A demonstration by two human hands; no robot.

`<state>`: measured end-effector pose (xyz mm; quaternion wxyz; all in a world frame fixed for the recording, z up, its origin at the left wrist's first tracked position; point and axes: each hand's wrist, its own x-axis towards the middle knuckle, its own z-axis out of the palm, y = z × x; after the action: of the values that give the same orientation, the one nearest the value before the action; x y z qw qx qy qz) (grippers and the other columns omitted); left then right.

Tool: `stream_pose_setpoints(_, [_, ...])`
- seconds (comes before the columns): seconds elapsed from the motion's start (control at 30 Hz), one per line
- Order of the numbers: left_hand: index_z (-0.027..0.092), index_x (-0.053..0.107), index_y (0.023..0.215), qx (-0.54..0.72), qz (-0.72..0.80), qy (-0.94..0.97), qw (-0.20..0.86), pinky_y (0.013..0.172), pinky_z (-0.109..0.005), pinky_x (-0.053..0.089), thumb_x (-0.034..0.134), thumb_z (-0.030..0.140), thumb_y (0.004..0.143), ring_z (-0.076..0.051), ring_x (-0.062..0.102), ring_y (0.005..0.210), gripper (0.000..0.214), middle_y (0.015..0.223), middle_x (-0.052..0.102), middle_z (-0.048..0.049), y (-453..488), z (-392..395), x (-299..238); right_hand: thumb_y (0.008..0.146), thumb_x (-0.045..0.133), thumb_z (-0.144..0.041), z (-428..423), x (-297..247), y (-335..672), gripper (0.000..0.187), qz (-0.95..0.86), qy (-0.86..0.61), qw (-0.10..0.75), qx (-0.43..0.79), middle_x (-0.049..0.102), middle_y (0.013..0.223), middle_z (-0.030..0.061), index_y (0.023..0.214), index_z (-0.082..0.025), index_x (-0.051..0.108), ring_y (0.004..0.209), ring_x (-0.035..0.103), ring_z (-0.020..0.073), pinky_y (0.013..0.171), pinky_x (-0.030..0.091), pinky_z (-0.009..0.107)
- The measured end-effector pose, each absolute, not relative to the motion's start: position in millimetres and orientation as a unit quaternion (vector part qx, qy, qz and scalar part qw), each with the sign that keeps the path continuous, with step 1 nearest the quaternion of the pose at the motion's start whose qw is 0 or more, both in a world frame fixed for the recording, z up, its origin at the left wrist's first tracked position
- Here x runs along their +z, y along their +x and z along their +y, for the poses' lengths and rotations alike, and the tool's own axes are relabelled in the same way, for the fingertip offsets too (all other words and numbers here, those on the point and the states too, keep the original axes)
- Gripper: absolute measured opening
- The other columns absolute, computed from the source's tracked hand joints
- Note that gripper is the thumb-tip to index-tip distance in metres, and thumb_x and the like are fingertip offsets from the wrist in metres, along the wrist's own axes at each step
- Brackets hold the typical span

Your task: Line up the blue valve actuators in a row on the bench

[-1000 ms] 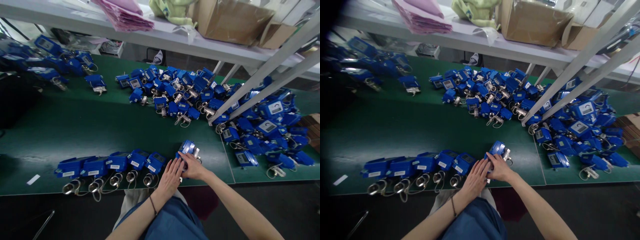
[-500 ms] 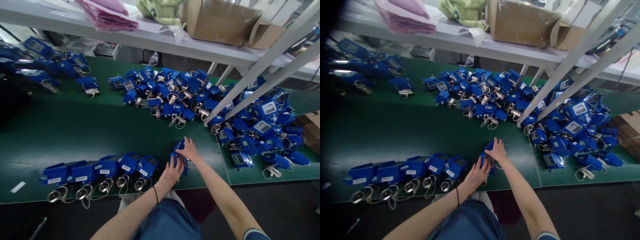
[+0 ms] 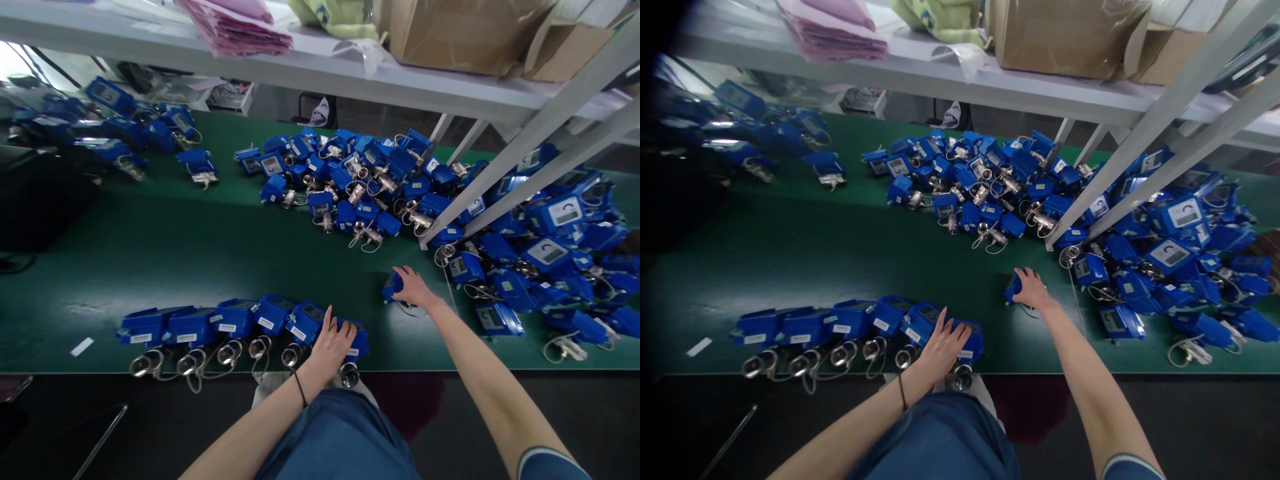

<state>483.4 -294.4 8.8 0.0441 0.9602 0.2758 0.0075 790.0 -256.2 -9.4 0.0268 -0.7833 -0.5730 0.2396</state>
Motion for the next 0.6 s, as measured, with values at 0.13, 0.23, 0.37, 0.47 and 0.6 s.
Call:
stream_pose_setpoints(0.13, [0.015,0.053,0.113,0.010,0.252,0.967,0.034,0.115,-0.054,0.010,0.045,0.013,0.086,-0.026,0.044,0.124,0.028,0.106,0.061,-0.0091,485,-282,5,0.065,0.067,-0.035,-273,-10,791,0.087,-0.582,-0.781,0.033,0.225,0.023,0.147,0.0118,0.142,-0.022,0.029,0.135,0.020,0.0368,0.104,0.026,0.048])
stream_pose_setpoints(0.23, [0.013,0.054,0.112,0.008,0.265,0.964,0.022,0.115,-0.053,0.010,0.045,0.008,0.083,-0.026,0.046,0.122,0.031,0.102,0.063,-0.0096,481,-274,4,0.072,0.060,-0.049,-281,-14,771,0.090,-0.509,-0.837,0.078,0.187,0.020,0.146,0.0187,0.145,-0.018,0.018,0.131,0.025,0.0411,0.100,0.031,0.052])
stream_pose_setpoints(0.37, [0.012,0.054,0.116,0.007,0.291,0.956,0.017,0.114,-0.055,0.013,0.042,0.005,0.082,-0.026,0.046,0.123,0.037,0.109,0.062,-0.0114,469,-272,3,0.071,0.062,-0.052,-281,-23,744,0.094,-0.372,-0.892,0.180,0.184,0.030,0.136,0.0244,0.146,-0.018,0.016,0.122,0.038,0.0444,0.095,0.034,0.056])
stream_pose_setpoints(0.47, [0.014,0.049,0.126,0.011,0.299,0.954,0.019,0.113,-0.054,0.018,0.044,0.010,0.082,-0.027,0.037,0.131,0.045,0.129,0.052,-0.0131,461,-277,5,0.070,0.063,-0.047,-280,-22,746,0.091,-0.344,-0.891,0.218,0.202,0.036,0.133,0.0243,0.145,-0.019,0.021,0.120,0.042,0.0445,0.095,0.033,0.059])
stream_pose_setpoints(0.6, [0.015,0.047,0.130,0.046,0.325,0.944,0.037,0.113,-0.050,0.024,0.047,0.021,0.083,-0.028,0.031,0.135,0.047,0.137,0.046,-0.0123,452,-286,8,0.070,0.061,-0.050,-286,-6,780,0.078,-0.321,-0.876,0.278,0.229,0.052,0.124,0.0147,0.139,-0.023,0.037,0.118,0.047,0.0360,0.098,0.035,0.053])
